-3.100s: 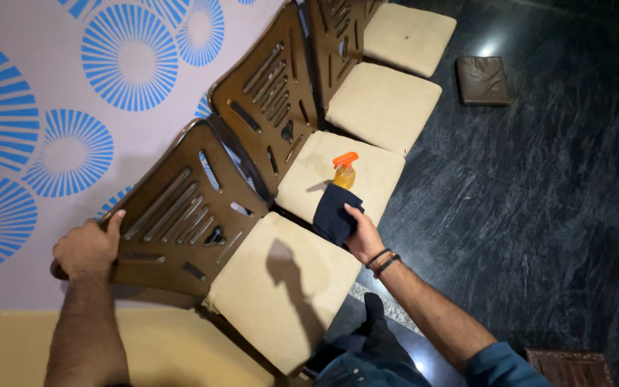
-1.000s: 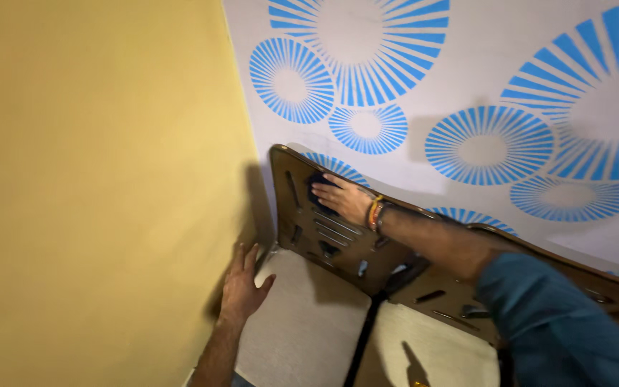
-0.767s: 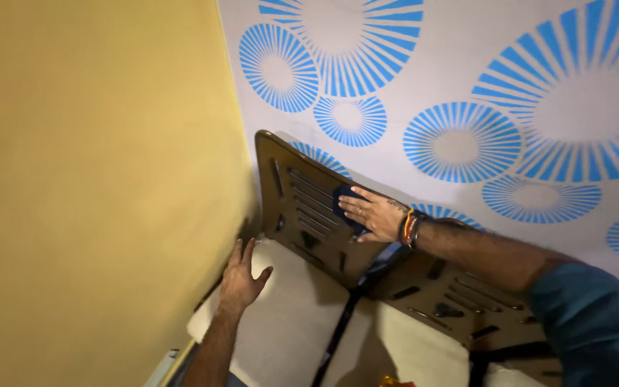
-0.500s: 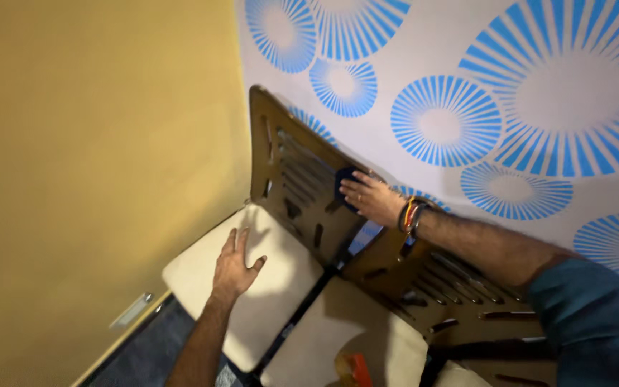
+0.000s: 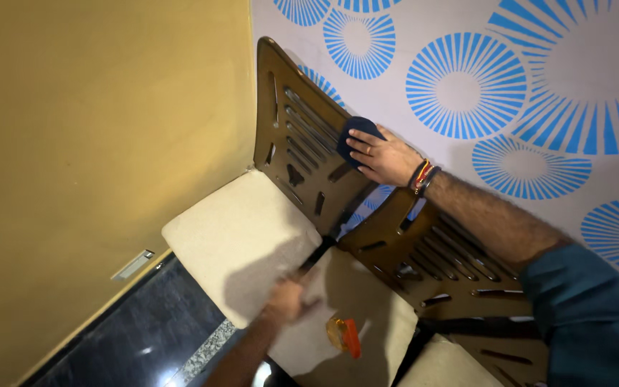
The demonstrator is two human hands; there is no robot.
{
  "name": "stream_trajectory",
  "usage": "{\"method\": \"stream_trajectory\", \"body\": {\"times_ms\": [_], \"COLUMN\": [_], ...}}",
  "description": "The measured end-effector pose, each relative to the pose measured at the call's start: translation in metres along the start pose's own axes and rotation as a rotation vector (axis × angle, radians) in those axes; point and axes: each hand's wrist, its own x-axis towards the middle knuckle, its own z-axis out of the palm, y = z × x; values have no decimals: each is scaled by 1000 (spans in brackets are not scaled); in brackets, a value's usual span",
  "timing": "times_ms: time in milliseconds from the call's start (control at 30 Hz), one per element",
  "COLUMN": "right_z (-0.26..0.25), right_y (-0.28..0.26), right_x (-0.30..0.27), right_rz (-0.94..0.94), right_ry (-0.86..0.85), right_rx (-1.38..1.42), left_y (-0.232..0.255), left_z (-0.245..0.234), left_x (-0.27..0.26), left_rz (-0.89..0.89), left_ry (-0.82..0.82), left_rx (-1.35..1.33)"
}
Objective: The person cleans a wooden chair by hand using a dark cloth and a spray bottle of liquid, wiping the frame, legs, and the decorative backrest before placing it in a row with other chairs.
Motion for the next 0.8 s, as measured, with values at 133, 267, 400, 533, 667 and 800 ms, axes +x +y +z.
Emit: {"method": "stream_trajectory", "body": {"times_ms": [133,267,400,533,667,800], "right_z": [7,11,11,8,14,15], "right_y": [1,2,-1,0,-1,-2], "right_x": [10,25,23,23,24,24], "right_rz": [37,79,95,93,98,99], "right_ry": [42,70,56,65,9,-27], "right_rx": [110,157,198,208,134,137], "left_y": [20,1,2,23,34,-8], "left_z": [91,134,176,174,145,117], "left_x": [23,53,73,72,79,82], "left_rz": [311,627,703,658,597,556], "left_ry": [-232,-318,-377,-488,-785,-354], "left_rx": [269,498,505,566,713,204]}}
